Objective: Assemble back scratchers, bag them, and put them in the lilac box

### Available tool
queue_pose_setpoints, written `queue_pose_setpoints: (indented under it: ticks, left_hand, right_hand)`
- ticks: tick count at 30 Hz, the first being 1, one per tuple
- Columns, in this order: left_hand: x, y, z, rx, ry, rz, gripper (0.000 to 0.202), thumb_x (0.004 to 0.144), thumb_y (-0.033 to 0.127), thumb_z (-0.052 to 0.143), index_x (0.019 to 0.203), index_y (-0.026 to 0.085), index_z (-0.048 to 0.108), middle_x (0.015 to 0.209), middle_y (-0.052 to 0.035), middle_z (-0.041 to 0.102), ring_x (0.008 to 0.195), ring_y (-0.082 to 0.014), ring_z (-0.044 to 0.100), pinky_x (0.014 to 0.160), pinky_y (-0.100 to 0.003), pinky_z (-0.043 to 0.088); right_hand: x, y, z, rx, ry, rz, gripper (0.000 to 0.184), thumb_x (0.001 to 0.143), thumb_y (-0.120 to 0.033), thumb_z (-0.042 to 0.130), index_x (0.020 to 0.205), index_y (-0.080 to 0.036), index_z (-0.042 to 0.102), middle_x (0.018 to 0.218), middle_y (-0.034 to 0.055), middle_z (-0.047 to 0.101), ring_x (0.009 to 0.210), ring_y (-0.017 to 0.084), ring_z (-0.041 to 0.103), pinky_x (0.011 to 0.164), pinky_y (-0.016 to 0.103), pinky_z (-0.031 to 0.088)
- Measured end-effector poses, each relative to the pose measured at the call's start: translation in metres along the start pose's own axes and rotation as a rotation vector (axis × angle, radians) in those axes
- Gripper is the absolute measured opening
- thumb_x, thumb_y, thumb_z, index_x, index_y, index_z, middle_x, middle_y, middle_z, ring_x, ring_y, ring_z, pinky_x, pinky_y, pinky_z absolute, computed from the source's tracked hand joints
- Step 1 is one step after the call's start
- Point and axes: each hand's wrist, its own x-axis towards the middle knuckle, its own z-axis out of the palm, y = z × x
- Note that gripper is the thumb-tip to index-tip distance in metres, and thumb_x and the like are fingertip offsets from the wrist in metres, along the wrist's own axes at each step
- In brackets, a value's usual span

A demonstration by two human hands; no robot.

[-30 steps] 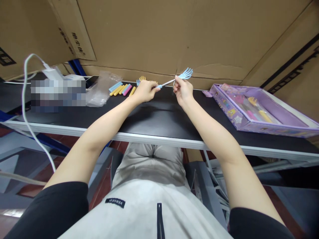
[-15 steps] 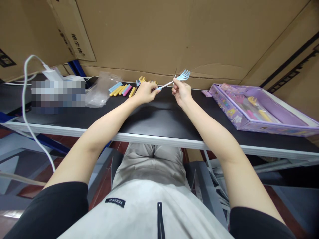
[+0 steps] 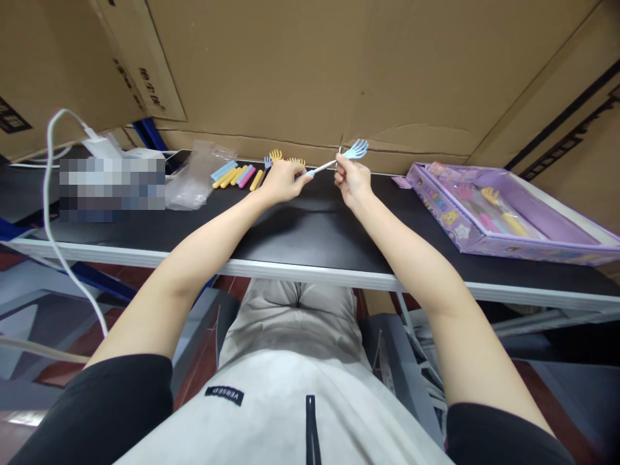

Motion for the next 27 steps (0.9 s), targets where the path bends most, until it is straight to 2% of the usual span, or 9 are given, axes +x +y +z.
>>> queue_pose_setpoints:
  ticks: [7,12,14,16,18,20,22,24,27]
  left_hand:
    - [-0.001,0.007,-0.002,0.015,-0.086,-0.022,0.037,0.101,0.043,0.061,0.075,0.018,0.071,0.069,-0.0058,0.07,0.08,-0.0229,0.067,0.087,-0.035,0.048]
    - [0.001,0.012,0.002,0.106,-0.128,-0.045,0.037,0.1,0.04,0.059,0.077,0.016,0.076,0.07,-0.0092,0.072,0.086,-0.0265,0.071,0.09,-0.037,0.051]
    - [0.005,0.013,0.003,0.155,-0.139,-0.085,0.036,0.099,0.038,0.059,0.08,0.015,0.079,0.074,-0.0114,0.074,0.091,-0.029,0.072,0.092,-0.039,0.053]
    - [0.008,0.015,0.003,0.217,-0.177,-0.14,0.034,0.098,0.036,0.06,0.085,0.014,0.082,0.078,-0.0132,0.076,0.096,-0.0314,0.074,0.094,-0.04,0.055]
    - [0.012,0.019,0.005,0.29,-0.242,-0.192,0.034,0.098,0.035,0.06,0.093,0.013,0.085,0.086,-0.0149,0.078,0.104,-0.0334,0.076,0.097,-0.04,0.057]
    - [0.015,0.025,0.007,0.356,-0.308,-0.228,0.036,0.098,0.033,0.06,0.105,0.011,0.087,0.097,-0.0172,0.081,0.113,-0.0357,0.077,0.101,-0.04,0.058]
    - [0.018,0.033,0.012,0.392,-0.35,-0.256,0.041,0.097,0.031,0.06,0.12,0.008,0.085,0.112,-0.0201,0.082,0.124,-0.0383,0.076,0.106,-0.04,0.058]
    - [0.021,0.04,0.017,0.398,-0.372,-0.282,0.047,0.097,0.029,0.061,0.134,0.008,0.081,0.126,-0.0219,0.081,0.133,-0.0394,0.073,0.11,-0.04,0.058]
    - [0.028,0.048,0.027,0.396,-0.396,-0.306,0.051,0.097,0.028,0.062,0.142,0.008,0.077,0.14,-0.0223,0.077,0.14,-0.0388,0.071,0.115,-0.038,0.057]
  right_hand:
    - [0.005,0.0,-0.004,-0.073,-0.014,0.103,0.05,0.099,-0.035,0.086,0.076,-0.022,0.044,0.059,-0.0114,0.043,0.049,0.003,0.039,0.052,0.015,0.034]
    - [0.013,0.002,-0.019,-0.338,-0.083,0.133,0.032,0.108,-0.037,0.076,0.086,-0.019,0.06,0.075,-0.0032,0.065,0.057,0.006,0.055,0.056,0.018,0.044]
    - [0.018,0.005,-0.028,-0.51,-0.118,0.11,0.023,0.112,-0.035,0.069,0.096,-0.018,0.067,0.092,0.0036,0.075,0.071,0.01,0.067,0.068,0.023,0.054]
    - [0.022,0.009,-0.036,-0.798,-0.137,0.039,0.014,0.111,-0.029,0.069,0.11,-0.015,0.072,0.114,0.0121,0.08,0.099,0.019,0.077,0.092,0.032,0.062]
    - [0.024,0.014,-0.043,-1.159,-0.164,-0.065,0.026,0.107,-0.023,0.072,0.129,-0.011,0.073,0.142,0.0209,0.074,0.134,0.03,0.071,0.117,0.045,0.055]
    - [0.025,0.017,-0.046,-1.434,-0.235,-0.105,0.044,0.108,-0.024,0.069,0.148,-0.007,0.068,0.162,0.025,0.062,0.155,0.038,0.057,0.129,0.053,0.046]
    - [0.026,0.02,-0.047,-1.554,-0.327,-0.083,0.051,0.113,-0.027,0.059,0.16,-0.006,0.061,0.169,0.0246,0.055,0.161,0.04,0.051,0.131,0.054,0.045]
    - [0.026,0.021,-0.047,-1.596,-0.387,-0.065,0.052,0.116,-0.028,0.05,0.162,-0.006,0.06,0.17,0.0235,0.055,0.16,0.039,0.052,0.13,0.051,0.046]
    - [0.025,0.021,-0.046,-1.636,-0.409,-0.095,0.053,0.117,-0.028,0.047,0.163,-0.005,0.06,0.17,0.0236,0.055,0.16,0.039,0.053,0.129,0.051,0.047]
